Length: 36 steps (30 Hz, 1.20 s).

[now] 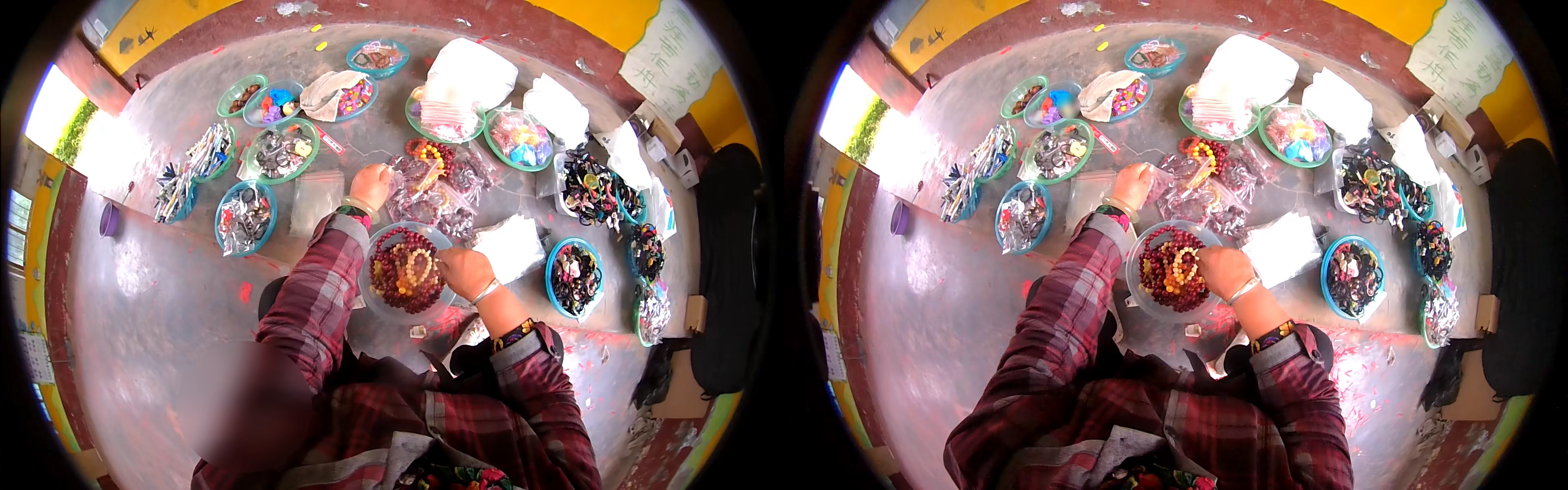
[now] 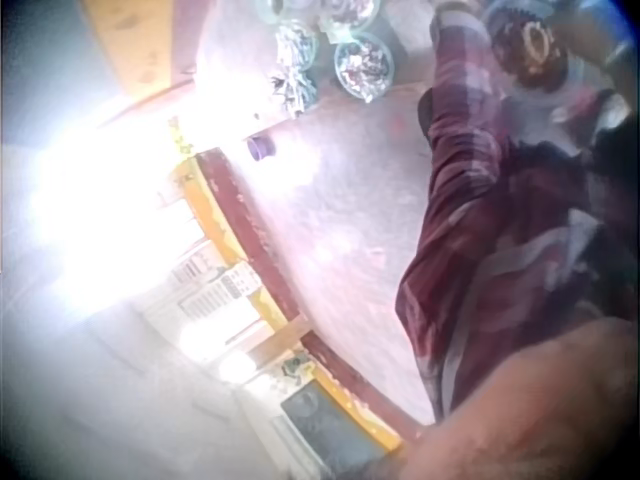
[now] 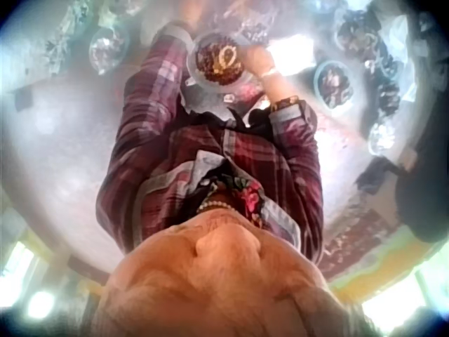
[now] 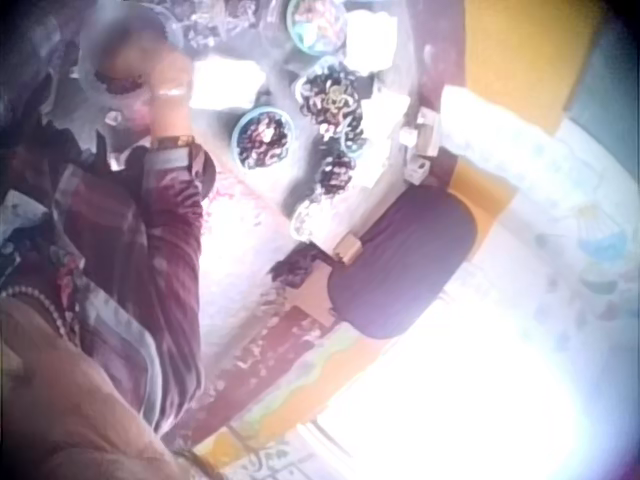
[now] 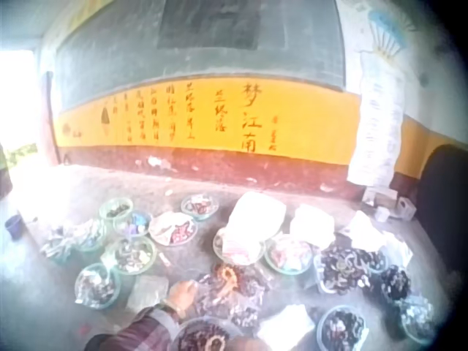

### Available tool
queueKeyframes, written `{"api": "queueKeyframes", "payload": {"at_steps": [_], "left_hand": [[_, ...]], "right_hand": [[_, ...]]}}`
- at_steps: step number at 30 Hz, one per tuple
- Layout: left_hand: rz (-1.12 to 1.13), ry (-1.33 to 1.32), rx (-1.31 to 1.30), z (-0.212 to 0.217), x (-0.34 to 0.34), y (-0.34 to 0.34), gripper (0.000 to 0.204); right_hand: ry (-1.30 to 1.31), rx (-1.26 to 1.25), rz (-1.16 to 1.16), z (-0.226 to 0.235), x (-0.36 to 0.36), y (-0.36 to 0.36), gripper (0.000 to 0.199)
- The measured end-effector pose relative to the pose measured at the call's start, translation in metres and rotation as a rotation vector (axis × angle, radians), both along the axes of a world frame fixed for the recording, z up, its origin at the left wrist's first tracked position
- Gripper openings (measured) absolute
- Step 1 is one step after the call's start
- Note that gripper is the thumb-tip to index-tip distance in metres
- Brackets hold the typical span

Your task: The person sits on the floor and packs beaded bracelets into small plastic bags. They pick up bracelets from a blue bowl, place them into bags, and seal them. The person handles multiple bracelets of different colors and sizes, organizing them into individual packages.

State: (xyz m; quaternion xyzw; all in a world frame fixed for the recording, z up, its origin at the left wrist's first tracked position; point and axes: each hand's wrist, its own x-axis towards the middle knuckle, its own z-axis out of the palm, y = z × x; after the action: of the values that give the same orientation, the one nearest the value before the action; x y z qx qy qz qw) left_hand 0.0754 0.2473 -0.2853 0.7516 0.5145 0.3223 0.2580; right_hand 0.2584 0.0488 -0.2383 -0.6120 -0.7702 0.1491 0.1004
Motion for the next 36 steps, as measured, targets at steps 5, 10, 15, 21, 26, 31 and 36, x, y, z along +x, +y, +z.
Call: {"api": "queueKeyframes", "payload": {"at_steps": [5, 10, 15, 21, 26, 31, 36], "left_hand": [[-0.206, -0.327, -0.401, 0.052, -0.01, -0.026, 0.023], [-0.363, -0.771, -0.664, 0.118, -0.022, -0.087, 0.025], [-0.276, -1.17, -0.81, 0.122, -0.042, -0.113, 0.025], [-0.129, -0.99, -0.839, 0.089, -0.057, -0.099, 0.024], [-0.131, -0.757, -0.887, 0.072, -0.053, -0.105, 0.02], [-0.285, -0.087, -0.514, 0.045, -0.055, -0.112, 0.024], [-0.36, 0.495, -0.25, 0.043, -0.05, -0.122, 0.025]], "right_hand": [[0.617, -0.098, -0.306, -0.017, 0.009, 0.012, 0.043], [1.514, -0.388, -0.609, -0.013, 0.0, 0.009, 0.051], [1.957, -0.667, -0.224, -0.014, -0.006, -0.004, 0.033], [1.877, -0.377, -0.458, -0.004, -0.017, -0.005, 0.009], [1.655, -0.255, -0.604, -0.017, 0.001, -0.001, 0.01], [1.255, -0.252, -0.59, -0.009, -0.005, 0.001, 0.017], [0.6, -0.121, -0.249, -0.023, -0.018, 0.0, 0.017]]}}
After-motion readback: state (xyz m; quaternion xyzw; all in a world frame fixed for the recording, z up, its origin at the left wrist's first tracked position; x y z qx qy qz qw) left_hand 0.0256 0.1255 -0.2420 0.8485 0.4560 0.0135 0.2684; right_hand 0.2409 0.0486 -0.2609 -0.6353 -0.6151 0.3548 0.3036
